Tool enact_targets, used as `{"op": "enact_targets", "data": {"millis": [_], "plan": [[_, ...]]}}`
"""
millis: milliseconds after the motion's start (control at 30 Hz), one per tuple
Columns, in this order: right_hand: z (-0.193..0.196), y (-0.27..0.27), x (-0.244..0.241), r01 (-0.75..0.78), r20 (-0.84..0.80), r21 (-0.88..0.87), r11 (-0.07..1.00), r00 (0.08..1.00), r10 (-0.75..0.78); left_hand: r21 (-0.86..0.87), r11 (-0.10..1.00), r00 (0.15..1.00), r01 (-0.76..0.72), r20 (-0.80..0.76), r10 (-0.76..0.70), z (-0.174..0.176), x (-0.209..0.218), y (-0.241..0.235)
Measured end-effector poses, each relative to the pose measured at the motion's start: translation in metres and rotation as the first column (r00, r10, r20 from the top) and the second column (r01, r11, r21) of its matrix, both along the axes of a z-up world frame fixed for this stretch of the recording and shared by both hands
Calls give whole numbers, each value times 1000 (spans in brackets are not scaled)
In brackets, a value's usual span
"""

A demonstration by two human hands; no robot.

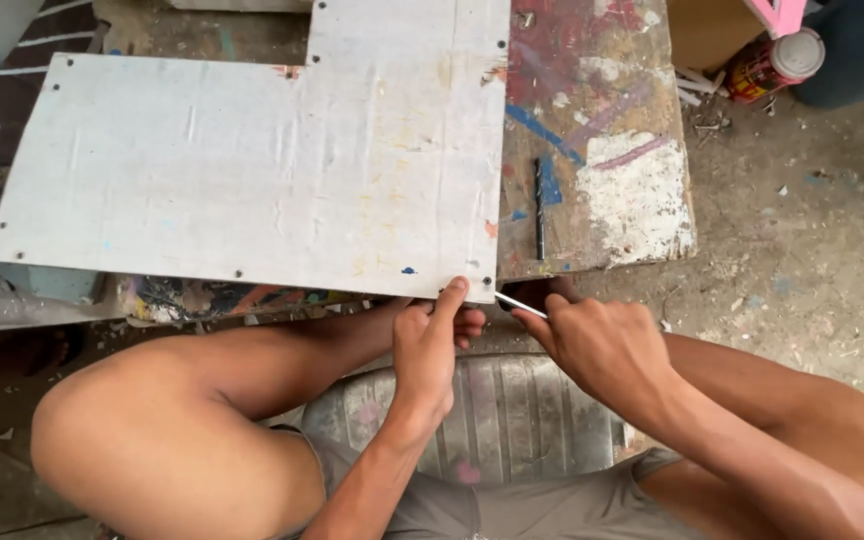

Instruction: Using a manual screwdriver to drill or poke holes into a white board on a workbench.

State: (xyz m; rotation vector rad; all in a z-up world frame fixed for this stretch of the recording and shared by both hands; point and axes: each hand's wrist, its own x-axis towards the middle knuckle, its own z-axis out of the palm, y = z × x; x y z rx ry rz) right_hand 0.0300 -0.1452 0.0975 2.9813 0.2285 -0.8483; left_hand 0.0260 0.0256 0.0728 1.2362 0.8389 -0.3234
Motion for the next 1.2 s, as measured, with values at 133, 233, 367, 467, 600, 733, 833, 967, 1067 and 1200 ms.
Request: {"op": "enact_targets", "data": {"millis": [133, 233, 367, 467, 600, 733, 833, 967, 1067, 1200], "plan": [[-20, -8, 2, -6, 10, 44, 999, 1000, 5, -35, 999, 997, -38, 67, 40, -11, -2, -2], [-20, -6, -5, -18, 38, 27, 999, 999, 17, -18, 1000, 996, -19, 91, 21, -21, -7, 2], [-13, -8, 2, 35, -14, 47, 998, 999, -35, -20, 999, 996, 26, 86, -24, -19, 0, 4], [3, -9, 3, 42, -38, 48, 998, 998, -40, 1, 999, 990, 46, 131, -45, -27, -5, 6], [32, -5, 13, 38, -59, 22, 999, 998, -37, 17, 998, 983, 67, 171, -69, -21, -4, 10], [77, -27, 34, 59, -315, 122, 991, 949, -17, 53, 987, 985, 152, 70, -155, -2, 2, 9], [44, -40, 33, 19, -36, 111, 994, 999, -15, -5, 994, 990, 106, 94, -105, -20, -6, 9], [29, 2, 45, 209, -37, 690, 693, 966, -255, 11, 999, 986, 53, 159, -54, -33, -5, 6], [13, 10, 49, 18, 66, 598, 801, 995, -71, 31, 997, 986, 75, 148, -79, -20, -3, 6], [1, 18, 42, -389, 365, 150, 909, 876, 315, 39, 997, 989, 66, 127, -70, -34, -5, 5]]}}
